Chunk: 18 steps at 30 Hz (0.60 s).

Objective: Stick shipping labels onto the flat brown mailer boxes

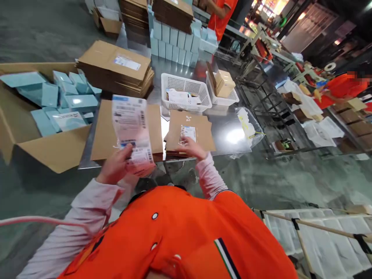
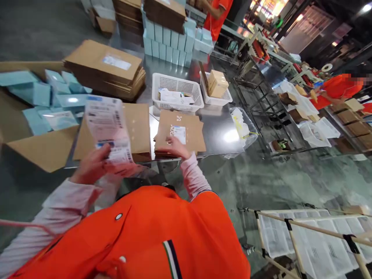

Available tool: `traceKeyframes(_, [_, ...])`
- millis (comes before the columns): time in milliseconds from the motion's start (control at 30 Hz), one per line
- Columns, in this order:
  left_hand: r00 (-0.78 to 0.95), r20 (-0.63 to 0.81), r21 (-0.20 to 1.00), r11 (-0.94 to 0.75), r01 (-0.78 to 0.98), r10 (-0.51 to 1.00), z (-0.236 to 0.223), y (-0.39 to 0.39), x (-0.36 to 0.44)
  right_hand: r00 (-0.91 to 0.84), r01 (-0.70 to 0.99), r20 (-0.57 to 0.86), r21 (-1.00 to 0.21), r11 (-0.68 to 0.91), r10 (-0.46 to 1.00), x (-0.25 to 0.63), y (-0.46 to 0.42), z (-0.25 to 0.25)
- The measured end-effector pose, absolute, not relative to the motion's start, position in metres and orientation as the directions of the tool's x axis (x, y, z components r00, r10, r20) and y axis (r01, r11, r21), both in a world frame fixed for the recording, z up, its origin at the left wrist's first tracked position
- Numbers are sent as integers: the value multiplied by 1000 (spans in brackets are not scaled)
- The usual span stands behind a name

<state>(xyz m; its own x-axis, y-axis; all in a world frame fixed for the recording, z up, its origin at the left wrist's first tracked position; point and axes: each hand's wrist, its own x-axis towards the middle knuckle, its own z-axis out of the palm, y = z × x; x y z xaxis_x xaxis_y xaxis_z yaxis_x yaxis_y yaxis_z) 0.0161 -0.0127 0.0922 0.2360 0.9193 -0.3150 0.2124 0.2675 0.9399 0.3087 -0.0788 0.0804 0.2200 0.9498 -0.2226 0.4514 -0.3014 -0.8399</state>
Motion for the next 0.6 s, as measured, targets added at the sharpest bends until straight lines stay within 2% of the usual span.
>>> traceKeyframes(33, [280,-374,920,317,230,884,88,-20,20,13,353,-211,-914,-202,977,281,-73,77])
traceKeyframes(67, [335,-429,900,367,234,839,85,-26,22,-87,231,-159,-963,-135,983,253,-68,72])
traceKeyframes(133, [408,-451,892,388,231,794,83,-32,25,-29,63,-68,-996,-66,997,205,-65,60])
traceKeyframes(167, [406,-420,907,363,212,812,84,-32,24,18,38,-58,-998,-59,998,188,-65,56])
traceKeyframes(267, [220,-285,958,273,83,933,88,-26,16,-49,95,-97,-991,-92,994,169,-66,50])
traceKeyframes(367, [114,-290,956,293,-16,950,88,-24,8,-74,134,-64,-989,-54,995,178,-51,61])
traceKeyframes(467, [86,-285,957,288,-20,955,80,-29,10,-66,273,1,-962,19,998,187,-27,79])
traceKeyframes(600, [-158,-176,980,188,62,972,61,-31,18,-142,443,20,-893,82,990,182,-9,85])
